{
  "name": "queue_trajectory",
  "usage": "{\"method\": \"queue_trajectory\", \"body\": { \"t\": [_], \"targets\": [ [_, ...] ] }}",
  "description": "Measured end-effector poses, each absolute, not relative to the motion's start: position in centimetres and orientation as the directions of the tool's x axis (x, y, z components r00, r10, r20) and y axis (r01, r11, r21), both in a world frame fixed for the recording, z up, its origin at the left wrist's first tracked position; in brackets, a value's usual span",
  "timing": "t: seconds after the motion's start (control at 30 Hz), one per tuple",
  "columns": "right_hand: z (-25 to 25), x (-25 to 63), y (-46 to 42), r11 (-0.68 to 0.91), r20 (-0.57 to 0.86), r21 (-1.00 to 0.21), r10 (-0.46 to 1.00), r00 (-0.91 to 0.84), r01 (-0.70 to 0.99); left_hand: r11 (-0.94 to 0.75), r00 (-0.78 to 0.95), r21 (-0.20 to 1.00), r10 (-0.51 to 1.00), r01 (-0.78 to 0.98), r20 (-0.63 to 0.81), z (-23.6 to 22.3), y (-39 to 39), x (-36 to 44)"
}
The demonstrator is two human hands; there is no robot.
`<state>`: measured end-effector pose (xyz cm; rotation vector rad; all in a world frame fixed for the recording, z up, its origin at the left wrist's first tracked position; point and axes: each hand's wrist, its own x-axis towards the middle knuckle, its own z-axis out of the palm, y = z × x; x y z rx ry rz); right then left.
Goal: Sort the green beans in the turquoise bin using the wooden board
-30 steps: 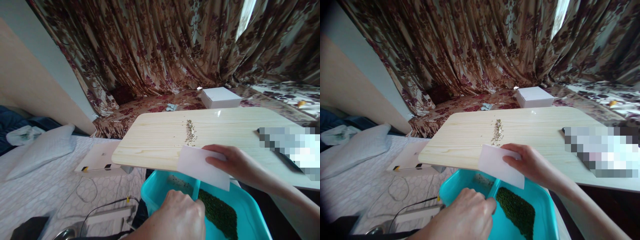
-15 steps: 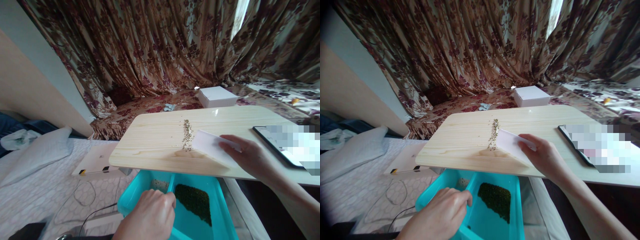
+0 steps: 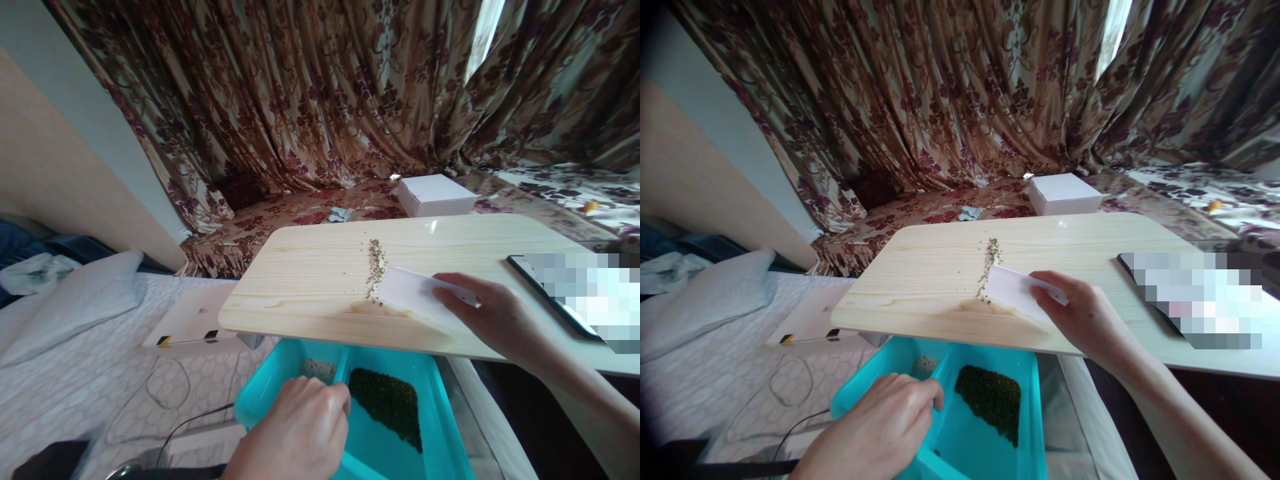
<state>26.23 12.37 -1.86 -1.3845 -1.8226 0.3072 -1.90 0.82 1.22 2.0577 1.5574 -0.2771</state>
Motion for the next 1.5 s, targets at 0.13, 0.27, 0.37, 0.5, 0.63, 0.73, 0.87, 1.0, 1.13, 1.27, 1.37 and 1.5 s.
{"method": "queue_trajectory", "body": {
  "t": [0.13, 0.27, 0.37, 0.5, 0.63, 0.73, 0.87, 1.0, 1.13, 1.27, 1.37, 1.5],
  "targets": [
    [-1.9, 25.9, 12.5, 0.37, 0.436, -0.618, 0.895, -0.09, 0.694, -0.19, 0.311, 0.288, 0.827, 0.939, -0.469, 1.5, 0.7, -1.8],
    [-1.4, 25.7, 12.1, 0.355, 0.409, -0.632, 0.908, -0.092, 0.689, -0.195, 0.314, 0.284, 0.822, 0.939, -0.475, 1.6, 0.9, -1.7],
    [-1.0, 25.7, 12.0, 0.344, 0.416, -0.636, 0.907, -0.068, 0.691, -0.198, 0.314, 0.278, 0.82, 0.94, -0.478, 1.8, 1.1, -1.7],
    [-0.8, 25.6, 11.7, 0.344, 0.413, -0.627, 0.908, -0.076, 0.699, -0.186, 0.304, 0.279, 0.826, 0.942, -0.474, 2.0, 1.0, -1.8],
    [-0.8, 25.6, 11.1, 0.339, 0.369, -0.646, 0.923, -0.108, 0.684, -0.196, 0.316, 0.29, 0.83, 0.937, -0.46, 1.9, 0.8, -2.1],
    [-0.8, 25.6, 11.1, 0.343, 0.378, -0.644, 0.92, -0.105, 0.683, -0.198, 0.317, 0.29, 0.833, 0.936, -0.453, 1.9, 0.8, -2.2],
    [-0.9, 25.5, 11.5, 0.366, 0.417, -0.637, 0.904, -0.096, 0.678, -0.194, 0.312, 0.286, 0.83, 0.938, -0.462, 1.7, 0.8, -2.1],
    [-0.8, 25.4, 11.2, 0.37, 0.397, -0.643, 0.91, -0.121, 0.67, -0.194, 0.315, 0.297, 0.838, 0.935, -0.445, 1.6, 0.8, -2.2],
    [-0.5, 25.5, 10.9, 0.375, 0.411, -0.64, 0.904, -0.113, 0.671, -0.188, 0.312, 0.298, 0.835, 0.936, -0.454, 1.6, 0.7, -2.2],
    [-0.5, 25.8, 10.8, 0.381, 0.433, -0.62, 0.895, -0.106, 0.686, -0.189, 0.313, 0.295, 0.828, 0.937, -0.464, 1.7, 0.8, -2.2],
    [-0.4, 26.0, 10.5, 0.396, 0.43, -0.618, 0.894, -0.129, 0.68, -0.189, 0.311, 0.29, 0.829, 0.938, -0.465, 1.9, 0.9, -2.2],
    [-0.1, 25.9, 10.2, 0.399, 0.424, -0.624, 0.895, -0.138, 0.672, -0.196, 0.314, 0.286, 0.828, 0.938, -0.464, 2.1, 1.0, -2.1]
  ]
}}
